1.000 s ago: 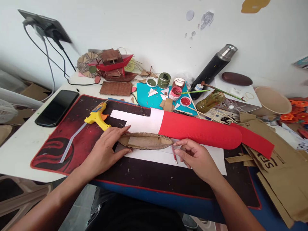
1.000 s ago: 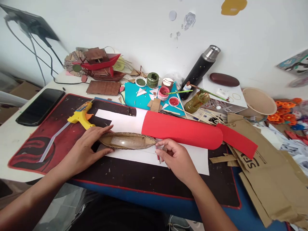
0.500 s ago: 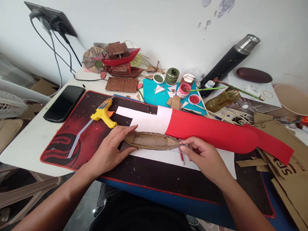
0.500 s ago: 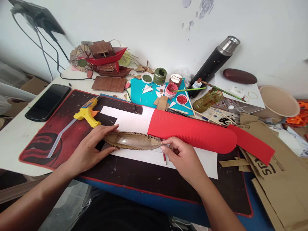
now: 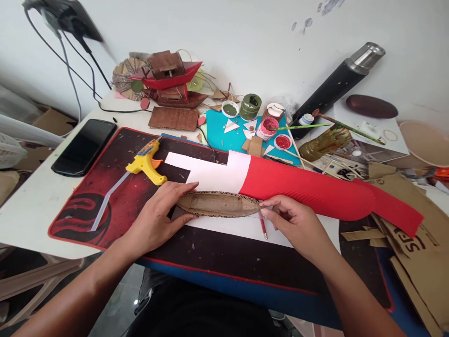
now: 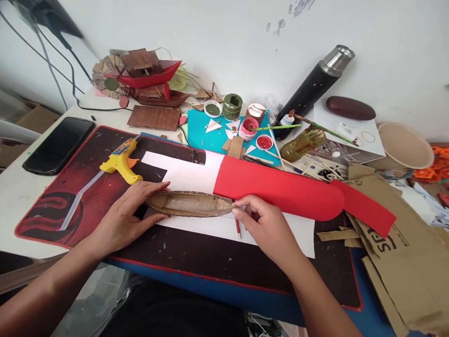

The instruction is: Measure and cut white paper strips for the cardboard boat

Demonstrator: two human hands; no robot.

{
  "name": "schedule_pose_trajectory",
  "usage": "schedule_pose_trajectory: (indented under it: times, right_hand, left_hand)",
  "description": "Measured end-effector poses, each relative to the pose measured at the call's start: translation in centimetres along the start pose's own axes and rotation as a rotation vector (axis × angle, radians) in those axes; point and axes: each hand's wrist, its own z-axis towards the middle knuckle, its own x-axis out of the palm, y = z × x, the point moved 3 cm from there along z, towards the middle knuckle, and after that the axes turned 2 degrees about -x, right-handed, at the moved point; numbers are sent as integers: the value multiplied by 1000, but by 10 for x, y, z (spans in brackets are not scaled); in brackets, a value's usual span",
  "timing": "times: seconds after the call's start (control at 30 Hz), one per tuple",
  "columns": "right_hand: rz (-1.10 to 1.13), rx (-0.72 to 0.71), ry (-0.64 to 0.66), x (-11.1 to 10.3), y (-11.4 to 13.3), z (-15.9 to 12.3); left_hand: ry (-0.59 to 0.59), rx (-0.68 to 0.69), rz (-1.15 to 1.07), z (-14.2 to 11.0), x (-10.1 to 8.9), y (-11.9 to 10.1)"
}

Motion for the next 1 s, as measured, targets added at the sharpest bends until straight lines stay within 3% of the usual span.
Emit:
schedule_pose_trajectory:
  times: [0.43,1.0]
  right_hand:
    - [-1,41,-10,4,-5,1]
    - [109,51,61,4,0,7]
  left_hand:
    - [-2,30,43,1,2,3]
    - [9,-60,44,-2,3,11]
